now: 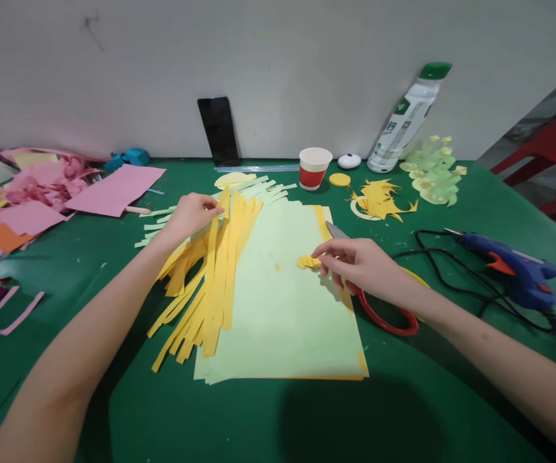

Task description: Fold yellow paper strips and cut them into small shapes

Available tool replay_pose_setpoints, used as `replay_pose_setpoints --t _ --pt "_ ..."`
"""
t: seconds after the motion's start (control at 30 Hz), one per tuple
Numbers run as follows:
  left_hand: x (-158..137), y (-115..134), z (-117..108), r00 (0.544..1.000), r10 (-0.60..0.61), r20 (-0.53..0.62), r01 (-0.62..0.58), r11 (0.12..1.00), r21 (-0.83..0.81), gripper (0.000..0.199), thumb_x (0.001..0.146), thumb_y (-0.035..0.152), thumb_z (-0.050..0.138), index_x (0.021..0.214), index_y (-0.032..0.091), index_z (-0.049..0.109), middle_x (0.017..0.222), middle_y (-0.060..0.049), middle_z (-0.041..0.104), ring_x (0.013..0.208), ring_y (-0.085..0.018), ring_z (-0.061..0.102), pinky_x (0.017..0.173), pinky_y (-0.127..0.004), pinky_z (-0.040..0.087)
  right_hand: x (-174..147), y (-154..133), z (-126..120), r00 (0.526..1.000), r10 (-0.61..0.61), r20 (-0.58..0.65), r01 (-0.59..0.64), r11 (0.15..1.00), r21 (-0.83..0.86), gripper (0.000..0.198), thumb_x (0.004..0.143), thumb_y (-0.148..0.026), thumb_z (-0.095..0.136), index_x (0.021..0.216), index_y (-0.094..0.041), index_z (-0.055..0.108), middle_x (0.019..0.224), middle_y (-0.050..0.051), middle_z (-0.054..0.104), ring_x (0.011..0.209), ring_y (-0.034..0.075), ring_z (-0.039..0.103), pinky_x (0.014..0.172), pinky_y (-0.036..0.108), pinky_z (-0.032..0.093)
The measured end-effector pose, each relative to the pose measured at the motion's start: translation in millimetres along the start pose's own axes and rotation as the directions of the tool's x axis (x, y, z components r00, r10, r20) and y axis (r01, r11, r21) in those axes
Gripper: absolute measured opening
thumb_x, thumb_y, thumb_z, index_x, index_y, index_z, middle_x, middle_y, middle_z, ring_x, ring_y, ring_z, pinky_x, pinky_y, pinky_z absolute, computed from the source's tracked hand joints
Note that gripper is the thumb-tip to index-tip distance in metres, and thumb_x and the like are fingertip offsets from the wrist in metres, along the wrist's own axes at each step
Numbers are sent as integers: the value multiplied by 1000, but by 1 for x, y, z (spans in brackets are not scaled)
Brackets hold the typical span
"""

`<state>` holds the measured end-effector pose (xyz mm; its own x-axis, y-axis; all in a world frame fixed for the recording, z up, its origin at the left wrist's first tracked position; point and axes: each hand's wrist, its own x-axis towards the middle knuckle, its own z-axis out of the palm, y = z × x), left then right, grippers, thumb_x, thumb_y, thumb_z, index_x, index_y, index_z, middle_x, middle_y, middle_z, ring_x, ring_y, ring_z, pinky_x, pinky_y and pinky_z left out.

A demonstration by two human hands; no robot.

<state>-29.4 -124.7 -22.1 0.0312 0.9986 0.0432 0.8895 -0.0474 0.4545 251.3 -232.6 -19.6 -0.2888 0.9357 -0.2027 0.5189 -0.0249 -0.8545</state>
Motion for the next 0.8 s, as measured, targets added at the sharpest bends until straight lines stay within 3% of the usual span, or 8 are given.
replay_pose_setpoints --t 0.17,0.23,0.33,0.4,0.47,0.53,0.7,0.8 --pt "-32 43 -12 996 82 24 -70 945 -319 33 78 44 48 86 19 68 49 4 36 41 -6 26 42 -20 24 -5 -8 -4 1000 -30 7 30 999 25 29 82 -38 46 83 -14 63 43 -6 40 36 5 29 37 20 23" --pt "-53 62 -8 992 126 10 -85 725 -684 24 76 37 54 84 19 68 45 6 30 38 -4 21 38 -19 18 -11 -14 1 997 -66 26 64 996 64 31 81 -39 46 86 -15 65 46 -6 36 42 6 30 40 20 22" --pt "-88 88 3 956 249 155 8 505 -863 18 77 34 58 77 19 68 42 7 26 36 -3 20 36 -17 16 -26 -23 18 979 -125 163 89 973 211 26 78 -37 51 87 -15 62 56 -4 40 50 7 34 43 20 25" --pt "-107 99 9 900 337 276 85 485 -870 19 76 34 59 76 19 70 49 5 42 38 -2 25 36 -17 20 -36 -27 30 946 -132 295 43 956 290 28 77 -39 53 64 -15 53 55 -4 39 50 6 34 43 20 26" --pt "-120 105 12 834 402 378 140 509 -849 16 78 31 59 76 19 70 54 3 51 44 -4 38 42 -17 31 -45 -30 38 933 -119 339 -1 943 334 33 77 -40 54 57 -14 50 51 -5 34 48 5 29 42 20 23" --pt "-125 108 10 823 437 362 92 527 -845 14 78 27 60 73 20 71 59 3 53 52 -5 42 49 -17 35 -49 -32 38 906 -112 409 -66 915 397 38 80 -43 50 57 -12 56 46 -5 33 43 4 26 40 21 19" --pt "-117 103 7 914 368 171 -70 558 -827 21 81 36 55 80 22 71 61 2 51 54 -6 40 50 -19 34 -46 -32 28 778 -49 626 -327 820 470 46 80 -48 48 70 -8 67 41 -4 43 34 3 32 35 19 19" --pt "-112 101 12 944 325 53 -169 617 -769 15 77 31 61 78 20 71 70 -1 58 60 -9 47 52 -21 37 -38 -29 24 867 5 499 -277 836 473 36 78 -43 56 77 -9 67 40 -7 42 32 2 31 36 18 22"
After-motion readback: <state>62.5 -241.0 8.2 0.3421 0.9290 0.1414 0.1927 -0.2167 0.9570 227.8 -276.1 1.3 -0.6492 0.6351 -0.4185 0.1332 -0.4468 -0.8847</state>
